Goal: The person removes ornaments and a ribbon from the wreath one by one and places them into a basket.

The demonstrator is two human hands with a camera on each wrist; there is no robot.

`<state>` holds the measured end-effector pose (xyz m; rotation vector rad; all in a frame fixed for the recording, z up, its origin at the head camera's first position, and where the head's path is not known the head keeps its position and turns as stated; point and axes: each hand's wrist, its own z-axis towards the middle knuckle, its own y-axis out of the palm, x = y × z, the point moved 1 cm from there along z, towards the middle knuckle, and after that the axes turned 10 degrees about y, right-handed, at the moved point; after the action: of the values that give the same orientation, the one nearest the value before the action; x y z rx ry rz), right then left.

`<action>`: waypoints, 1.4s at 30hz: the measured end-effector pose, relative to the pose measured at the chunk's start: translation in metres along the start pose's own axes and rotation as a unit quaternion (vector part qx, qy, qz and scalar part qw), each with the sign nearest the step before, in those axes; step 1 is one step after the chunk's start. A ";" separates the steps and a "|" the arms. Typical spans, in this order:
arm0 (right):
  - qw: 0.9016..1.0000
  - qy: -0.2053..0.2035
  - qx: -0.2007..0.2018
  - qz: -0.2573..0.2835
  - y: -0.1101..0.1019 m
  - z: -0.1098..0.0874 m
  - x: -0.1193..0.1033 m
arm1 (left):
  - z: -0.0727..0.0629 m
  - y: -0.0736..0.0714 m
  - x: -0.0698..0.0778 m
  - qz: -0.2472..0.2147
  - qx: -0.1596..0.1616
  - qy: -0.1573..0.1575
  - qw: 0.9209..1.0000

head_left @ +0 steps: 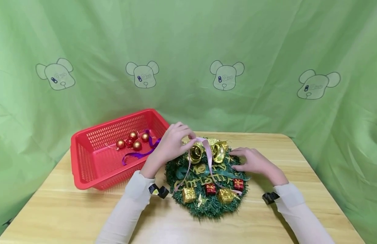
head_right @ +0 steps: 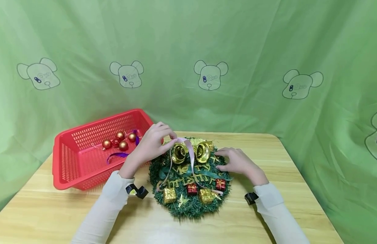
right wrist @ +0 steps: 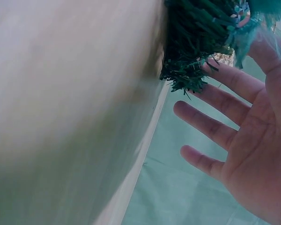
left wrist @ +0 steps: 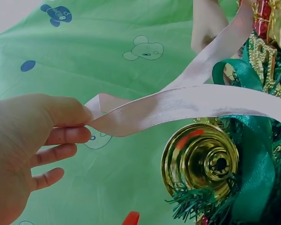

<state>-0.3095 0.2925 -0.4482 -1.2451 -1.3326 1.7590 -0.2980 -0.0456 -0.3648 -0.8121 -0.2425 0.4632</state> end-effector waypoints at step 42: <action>1.000 -0.005 -0.003 -0.008 -0.001 0.003 -0.003 | -0.020 -0.038 -0.046 0.022 0.136 -0.125 0.983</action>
<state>-0.3117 0.2892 -0.4467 -1.2272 -1.3497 1.7545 -0.3191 -0.1032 -0.3514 -0.4922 -0.3847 0.6261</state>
